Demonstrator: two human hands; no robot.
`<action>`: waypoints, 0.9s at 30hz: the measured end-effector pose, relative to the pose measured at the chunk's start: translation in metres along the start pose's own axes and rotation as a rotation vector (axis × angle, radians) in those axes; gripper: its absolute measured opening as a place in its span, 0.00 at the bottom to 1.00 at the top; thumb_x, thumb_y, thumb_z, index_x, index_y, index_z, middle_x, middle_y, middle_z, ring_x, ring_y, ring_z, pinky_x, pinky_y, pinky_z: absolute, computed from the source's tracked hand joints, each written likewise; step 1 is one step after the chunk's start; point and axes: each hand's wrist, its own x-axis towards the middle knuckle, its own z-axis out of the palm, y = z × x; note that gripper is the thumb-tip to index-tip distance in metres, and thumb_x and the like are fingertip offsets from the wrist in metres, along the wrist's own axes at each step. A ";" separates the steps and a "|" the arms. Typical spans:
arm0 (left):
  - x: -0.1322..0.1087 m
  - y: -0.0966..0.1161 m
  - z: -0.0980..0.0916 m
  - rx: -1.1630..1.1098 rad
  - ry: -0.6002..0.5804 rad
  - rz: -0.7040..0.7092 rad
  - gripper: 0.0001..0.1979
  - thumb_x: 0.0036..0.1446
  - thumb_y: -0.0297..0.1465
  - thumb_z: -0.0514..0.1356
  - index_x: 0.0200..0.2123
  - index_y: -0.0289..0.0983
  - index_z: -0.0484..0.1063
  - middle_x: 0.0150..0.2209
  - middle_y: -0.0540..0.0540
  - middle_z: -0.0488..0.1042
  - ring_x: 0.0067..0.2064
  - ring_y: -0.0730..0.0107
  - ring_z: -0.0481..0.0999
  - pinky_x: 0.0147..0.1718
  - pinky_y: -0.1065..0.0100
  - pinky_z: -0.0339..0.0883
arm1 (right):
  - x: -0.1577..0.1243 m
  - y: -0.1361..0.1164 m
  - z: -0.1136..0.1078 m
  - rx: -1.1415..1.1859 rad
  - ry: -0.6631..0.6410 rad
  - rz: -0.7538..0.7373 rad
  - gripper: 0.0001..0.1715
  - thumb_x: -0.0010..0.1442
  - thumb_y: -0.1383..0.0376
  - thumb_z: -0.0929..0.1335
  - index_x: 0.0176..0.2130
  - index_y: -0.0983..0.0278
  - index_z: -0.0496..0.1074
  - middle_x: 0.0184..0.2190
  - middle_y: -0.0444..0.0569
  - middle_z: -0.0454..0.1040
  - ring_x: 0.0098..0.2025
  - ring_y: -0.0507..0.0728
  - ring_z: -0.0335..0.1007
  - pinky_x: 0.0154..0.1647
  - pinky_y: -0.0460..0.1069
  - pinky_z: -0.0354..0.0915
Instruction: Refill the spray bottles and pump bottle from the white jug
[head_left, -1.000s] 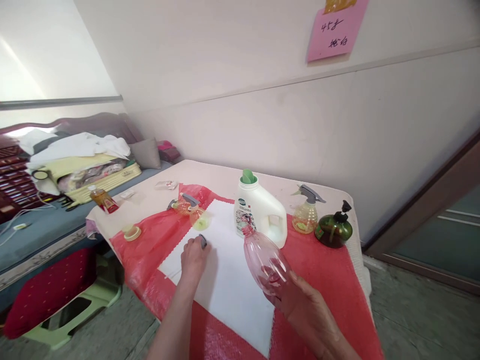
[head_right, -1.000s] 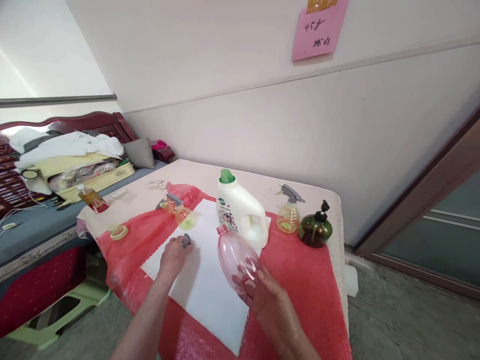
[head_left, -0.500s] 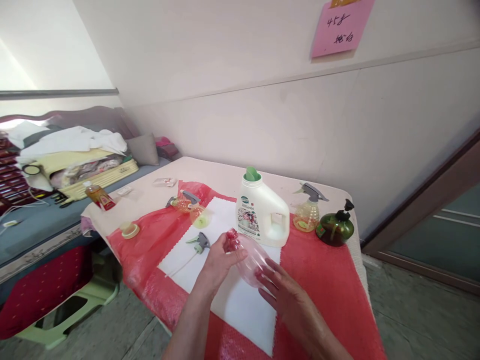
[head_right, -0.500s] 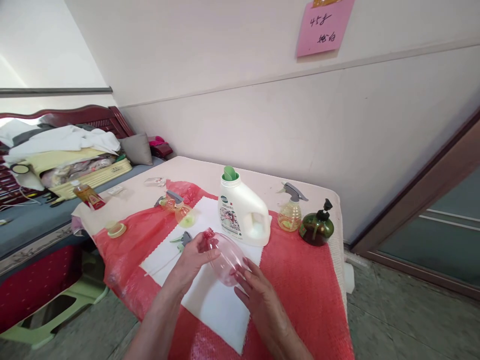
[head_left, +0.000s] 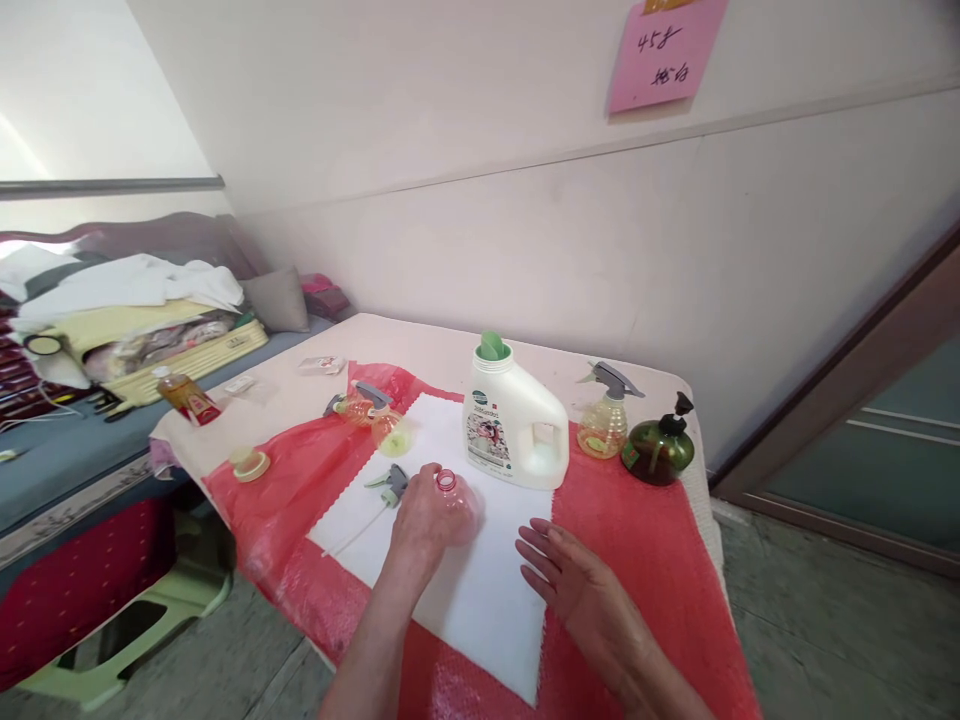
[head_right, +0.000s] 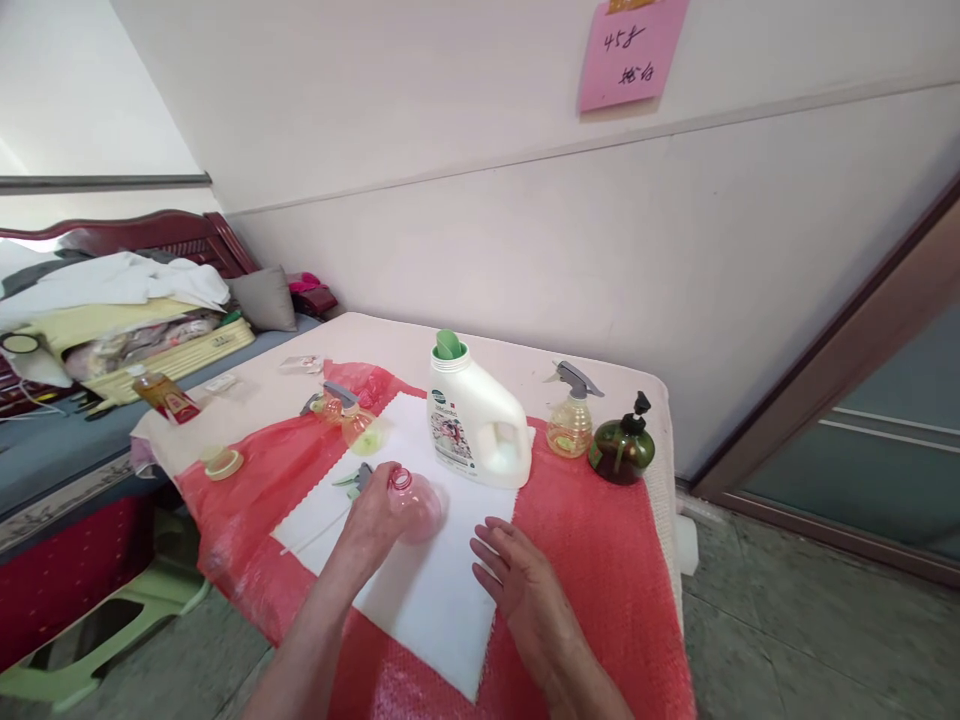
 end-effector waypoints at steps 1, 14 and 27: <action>0.001 -0.001 0.001 0.030 0.003 -0.011 0.26 0.28 0.20 0.69 0.36 0.41 0.73 0.36 0.45 0.71 0.46 0.50 0.69 0.47 0.57 0.57 | 0.000 -0.001 0.000 0.005 0.004 0.001 0.26 0.44 0.54 0.76 0.42 0.62 0.75 0.47 0.53 0.78 0.55 0.64 0.69 0.57 0.57 0.63; -0.050 0.017 0.023 -0.216 0.034 0.452 0.22 0.45 0.25 0.69 0.46 0.43 0.77 0.53 0.41 0.71 0.58 0.55 0.65 0.61 0.61 0.49 | 0.008 -0.012 -0.010 -0.068 0.067 -0.187 0.23 0.46 0.53 0.75 0.40 0.61 0.75 0.47 0.51 0.77 0.52 0.64 0.71 0.54 0.59 0.64; -0.077 0.006 0.063 0.431 -0.374 1.030 0.07 0.60 0.24 0.53 0.35 0.38 0.70 0.32 0.42 0.76 0.33 0.60 0.75 0.33 0.60 0.65 | 0.076 -0.049 0.004 -0.674 0.302 -0.724 0.32 0.46 0.50 0.71 0.48 0.60 0.69 0.53 0.50 0.72 0.55 0.64 0.65 0.57 0.56 0.60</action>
